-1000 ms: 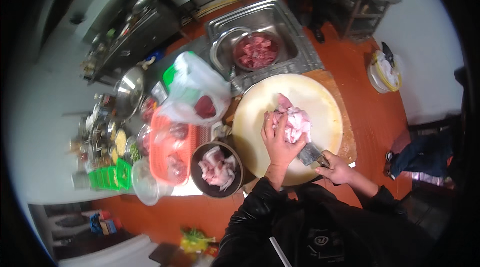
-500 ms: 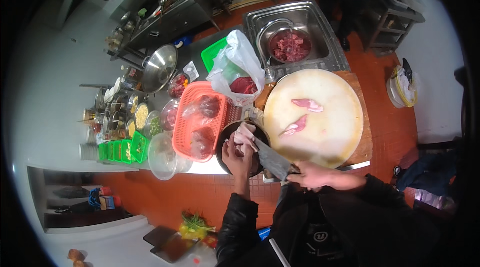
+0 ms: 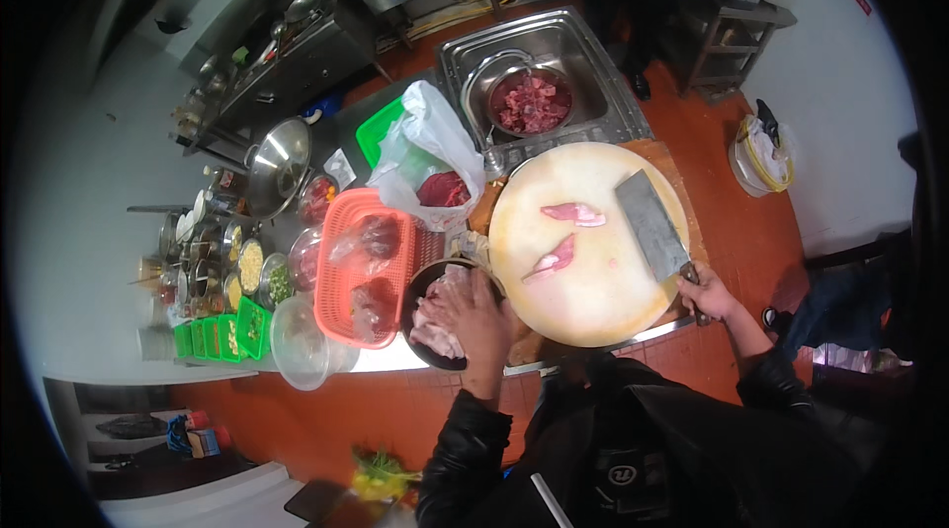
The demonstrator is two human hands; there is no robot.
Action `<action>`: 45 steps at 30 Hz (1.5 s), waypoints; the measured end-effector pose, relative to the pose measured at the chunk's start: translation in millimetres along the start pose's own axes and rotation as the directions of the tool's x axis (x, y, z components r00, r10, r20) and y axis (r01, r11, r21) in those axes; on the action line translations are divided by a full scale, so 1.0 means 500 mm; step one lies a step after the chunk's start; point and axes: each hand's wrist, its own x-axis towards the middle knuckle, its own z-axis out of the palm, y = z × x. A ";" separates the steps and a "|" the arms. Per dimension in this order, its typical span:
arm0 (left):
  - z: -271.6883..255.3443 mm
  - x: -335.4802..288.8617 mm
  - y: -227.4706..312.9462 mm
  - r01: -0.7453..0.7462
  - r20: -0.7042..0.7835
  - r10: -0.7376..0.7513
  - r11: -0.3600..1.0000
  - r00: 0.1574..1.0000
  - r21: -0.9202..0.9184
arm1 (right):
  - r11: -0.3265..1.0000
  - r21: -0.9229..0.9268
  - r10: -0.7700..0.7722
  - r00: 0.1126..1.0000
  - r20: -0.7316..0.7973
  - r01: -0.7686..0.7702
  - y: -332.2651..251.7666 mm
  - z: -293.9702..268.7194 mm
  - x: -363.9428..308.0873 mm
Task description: The person slices raw meat into thin strips on a cutting board using a cleaver, then transfers the pieces into a metal bowl. They repeat the process with another piece of meat, slicing it into smaller portions and placing them into the bowl.
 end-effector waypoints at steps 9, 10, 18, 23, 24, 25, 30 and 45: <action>0.119 0.119 0.229 0.133 0.308 -0.026 0.934 0.951 -0.331 | 0.999 -0.030 0.028 0.962 0.272 -0.020 0.000 0.070 0.110; 0.127 0.123 0.227 0.120 0.334 0.006 0.928 0.942 -0.353 | 0.996 -0.078 0.054 0.945 0.321 -0.031 -0.008 0.085 0.110; 0.083 0.097 0.175 0.032 0.054 -0.002 0.825 0.999 -0.565 | 0.951 -0.268 -0.041 0.919 0.392 0.157 -0.093 0.153 0.034; -0.041 0.041 0.068 -0.025 -0.199 -0.071 0.898 0.977 -0.440 | 0.827 -0.364 -0.199 0.830 0.521 0.428 -0.172 0.218 -0.005; -0.061 0.027 0.035 -0.009 -0.214 -0.072 0.935 0.974 -0.355 | 0.832 -0.361 -0.190 0.829 0.526 0.421 -0.184 0.237 -0.005; -0.074 0.016 0.002 -0.040 -0.212 -0.023 0.956 0.977 -0.290 | 0.832 -0.385 -0.156 0.835 0.528 0.399 -0.191 0.255 -0.001; -0.094 -0.043 -0.086 -0.049 0.295 0.114 0.975 0.949 -0.218 | 0.918 -0.271 -0.207 0.933 0.295 0.289 -0.156 0.265 0.036; 0.115 -0.107 0.200 -0.333 0.382 0.406 0.911 0.830 -0.245 | 1.000 -0.008 0.003 0.996 0.090 -0.002 0.136 0.004 -0.086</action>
